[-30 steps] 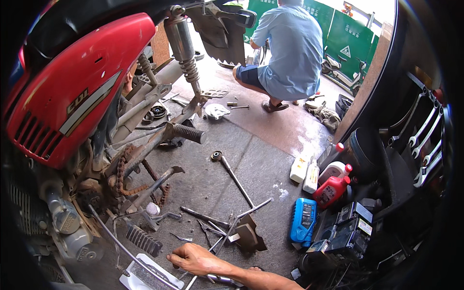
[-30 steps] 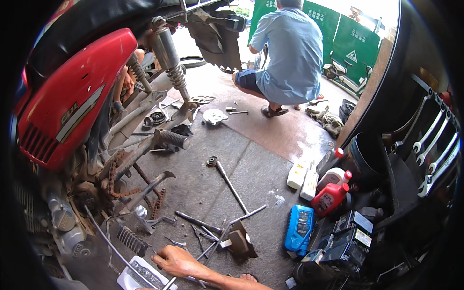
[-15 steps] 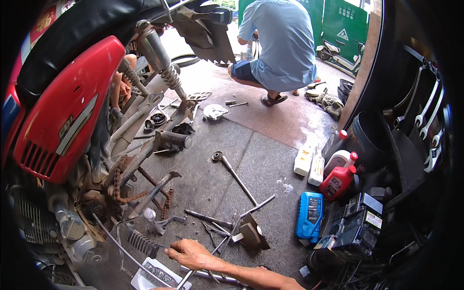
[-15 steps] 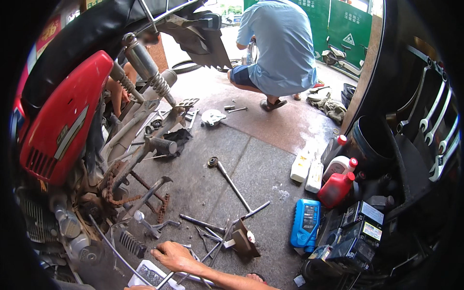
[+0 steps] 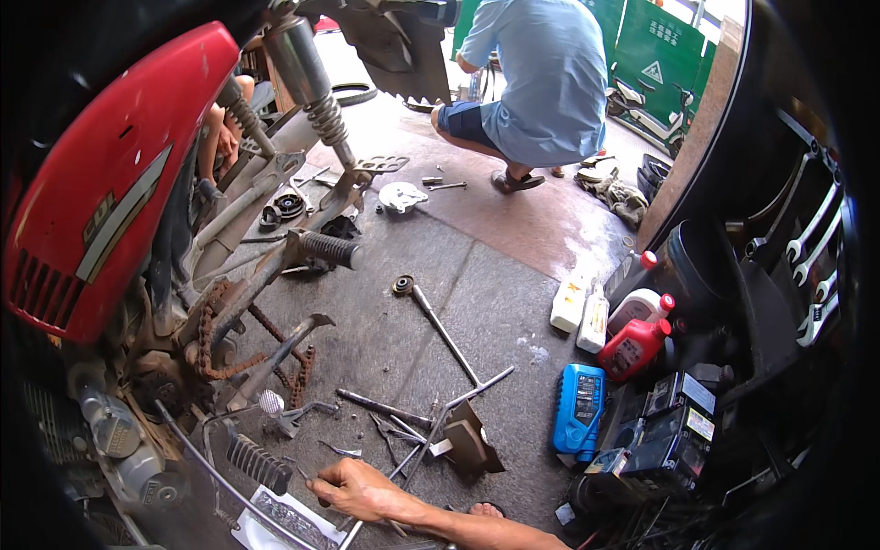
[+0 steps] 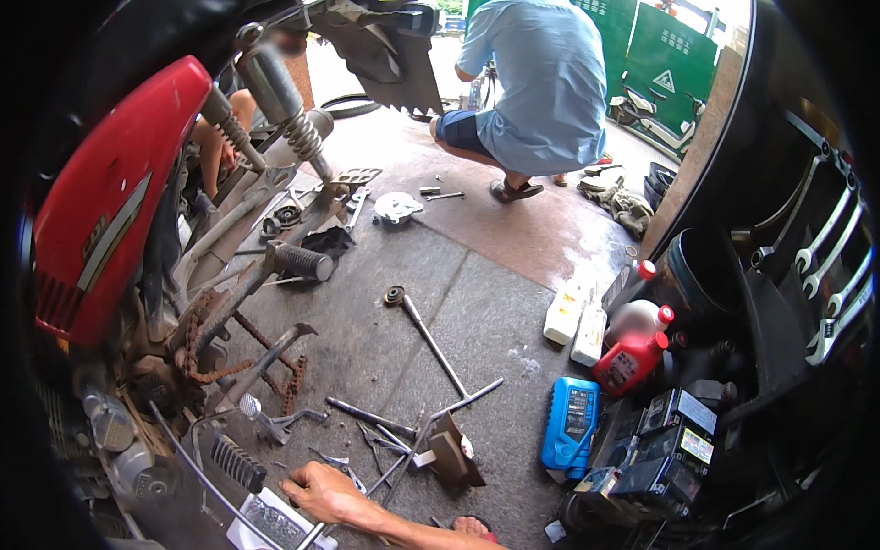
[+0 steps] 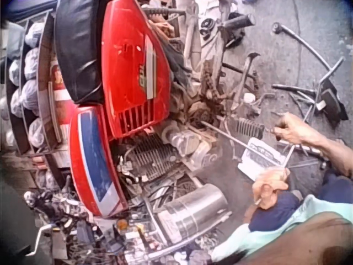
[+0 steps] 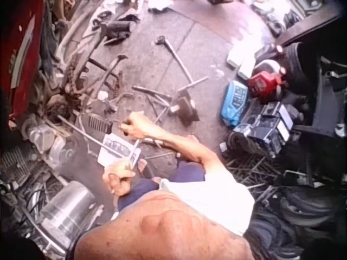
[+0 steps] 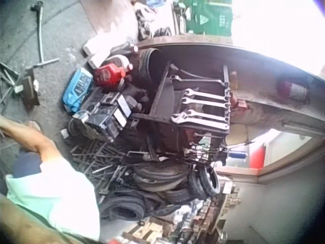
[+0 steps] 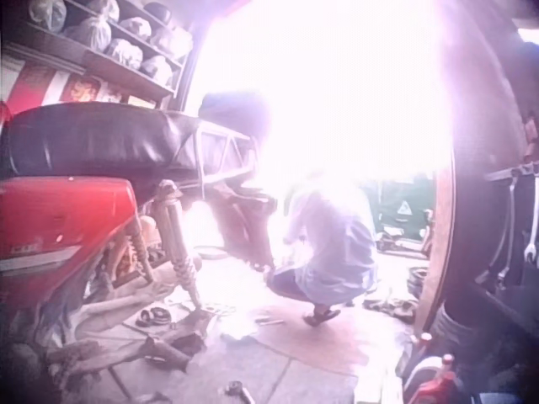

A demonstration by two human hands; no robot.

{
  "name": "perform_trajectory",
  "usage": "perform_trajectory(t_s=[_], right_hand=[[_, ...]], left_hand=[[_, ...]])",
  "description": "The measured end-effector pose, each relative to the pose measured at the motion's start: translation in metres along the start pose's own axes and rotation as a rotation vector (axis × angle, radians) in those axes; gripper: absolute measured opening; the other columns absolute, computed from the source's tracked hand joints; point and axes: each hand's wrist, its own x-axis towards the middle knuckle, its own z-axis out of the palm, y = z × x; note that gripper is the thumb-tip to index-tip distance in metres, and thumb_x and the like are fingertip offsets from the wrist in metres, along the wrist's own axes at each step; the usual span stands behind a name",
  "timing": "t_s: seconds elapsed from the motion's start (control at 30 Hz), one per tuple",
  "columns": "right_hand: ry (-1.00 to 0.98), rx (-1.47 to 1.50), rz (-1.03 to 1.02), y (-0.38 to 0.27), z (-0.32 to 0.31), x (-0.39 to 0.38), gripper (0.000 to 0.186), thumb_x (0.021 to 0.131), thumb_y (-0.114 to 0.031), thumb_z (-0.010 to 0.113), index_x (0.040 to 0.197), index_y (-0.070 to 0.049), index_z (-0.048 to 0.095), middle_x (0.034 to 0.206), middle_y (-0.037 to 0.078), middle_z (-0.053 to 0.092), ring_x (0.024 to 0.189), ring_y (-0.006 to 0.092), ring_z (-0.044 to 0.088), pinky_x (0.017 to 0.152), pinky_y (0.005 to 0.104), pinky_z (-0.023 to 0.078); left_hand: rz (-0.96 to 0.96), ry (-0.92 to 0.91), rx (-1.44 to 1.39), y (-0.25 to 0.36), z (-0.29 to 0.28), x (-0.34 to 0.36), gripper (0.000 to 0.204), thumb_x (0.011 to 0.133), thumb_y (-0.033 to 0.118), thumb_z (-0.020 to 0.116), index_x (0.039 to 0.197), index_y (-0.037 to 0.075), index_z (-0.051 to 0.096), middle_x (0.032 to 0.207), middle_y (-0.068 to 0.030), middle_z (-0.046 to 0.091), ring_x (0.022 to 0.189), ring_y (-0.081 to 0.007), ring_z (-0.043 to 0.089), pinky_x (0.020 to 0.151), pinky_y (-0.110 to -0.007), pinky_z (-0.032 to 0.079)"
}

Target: The person works on a motorcycle engine, removing and handling a chain and sprocket. They use a wrench and other tools to adjust components near the electric starter. The person also picks up and places a plastic tray with small parts.

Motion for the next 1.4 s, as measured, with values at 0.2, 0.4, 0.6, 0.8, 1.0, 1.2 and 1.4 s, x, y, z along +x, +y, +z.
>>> perform_trajectory(t_s=[0.2, 0.4, 0.6, 0.8, 1.0, 1.2, 1.4], right_hand=[[-0.048, 0.127, 0.018, 0.007, 0.004, 0.004, 0.041, 0.094, -0.035, 0.056, 0.09, 0.004, 0.069, 0.07, 0.021, 0.065, 0.064, 0.0249, 0.065, 0.064, 0.0408, 0.049], [-0.051, 0.142, -0.027, 0.014, 0.009, 0.007, 0.043, 0.093, -0.035, 0.056, 0.085, 0.006, 0.066, 0.066, 0.021, 0.062, 0.061, 0.0226, 0.062, 0.062, 0.0413, 0.047], [0.031, -0.03, 0.005, 0.007, 0.001, -0.003, 0.041, 0.092, -0.036, 0.056, 0.085, 0.003, 0.067, 0.072, 0.023, 0.064, 0.067, 0.0344, 0.064, 0.066, 0.0455, 0.048], [0.031, 0.05, 0.061, 0.006, 0.005, 0.0, 0.038, 0.09, -0.033, 0.059, 0.094, 0.003, 0.07, 0.079, 0.025, 0.067, 0.075, 0.0327, 0.07, 0.071, 0.0437, 0.052], [0.17, -0.331, -0.069, -0.036, -0.004, -0.01, 0.05, 0.098, -0.042, 0.052, 0.075, 0.0, 0.064, 0.059, 0.023, 0.056, 0.061, 0.0422, 0.061, 0.058, 0.049, 0.047], [-0.311, -0.162, -0.132, -0.064, 0.003, -0.029, 0.051, 0.099, -0.047, 0.051, 0.088, 0.002, 0.06, 0.059, 0.023, 0.056, 0.065, 0.0438, 0.062, 0.06, 0.0497, 0.046], [-0.292, -0.211, -0.294, -0.057, -0.01, -0.045, 0.028, 0.087, -0.02, 0.062, 0.072, 0.001, 0.051, 0.053, 0.019, 0.044, 0.046, 0.0364, 0.047, 0.046, 0.0433, 0.036]], left_hand=[[-0.022, -0.079, -0.006, 0.001, -0.007, 0.007, 0.051, 0.103, 0.026, 0.04, 0.064, -0.001, 0.06, 0.047, -0.006, 0.047, 0.038, -0.0186, 0.044, 0.042, -0.035, 0.04], [-0.001, -0.005, 0.037, -0.003, -0.005, -0.001, 0.05, 0.101, 0.026, 0.042, 0.063, 0.0, 0.061, 0.048, -0.0069, 0.049, 0.04, -0.0203, 0.047, 0.044, -0.035, 0.041], [-0.015, -0.009, 0.03, 0.0, -0.005, -0.006, 0.049, 0.1, 0.026, 0.044, 0.062, 0.0, 0.059, 0.051, -0.0092, 0.053, 0.044, -0.0226, 0.051, 0.048, -0.036, 0.044], [-0.095, -0.066, 0.047, 0.005, -0.01, 0.003, 0.055, 0.102, 0.032, 0.039, 0.061, 0.001, 0.058, 0.049, -0.0093, 0.05, 0.041, -0.0227, 0.048, 0.047, -0.038, 0.045], [-0.077, 0.01, 0.035, -0.002, -0.014, -0.007, 0.05, 0.1, 0.035, 0.046, 0.066, 0.001, 0.061, 0.052, -0.0093, 0.048, 0.045, -0.0236, 0.05, 0.047, -0.036, 0.041], [0.007, -0.039, 0.032, -0.019, -0.019, -0.024, 0.067, 0.106, 0.042, 0.037, 0.065, -0.006, 0.06, 0.048, -0.0081, 0.049, 0.039, -0.0192, 0.046, 0.044, -0.036, 0.042], [0.108, -0.512, 0.017, -0.03, -0.029, -0.033, 0.025, 0.093, 0.021, 0.064, 0.094, -0.003, 0.065, 0.079, -0.0155, 0.064, 0.074, -0.0278, 0.066, 0.075, -0.042, 0.056]])
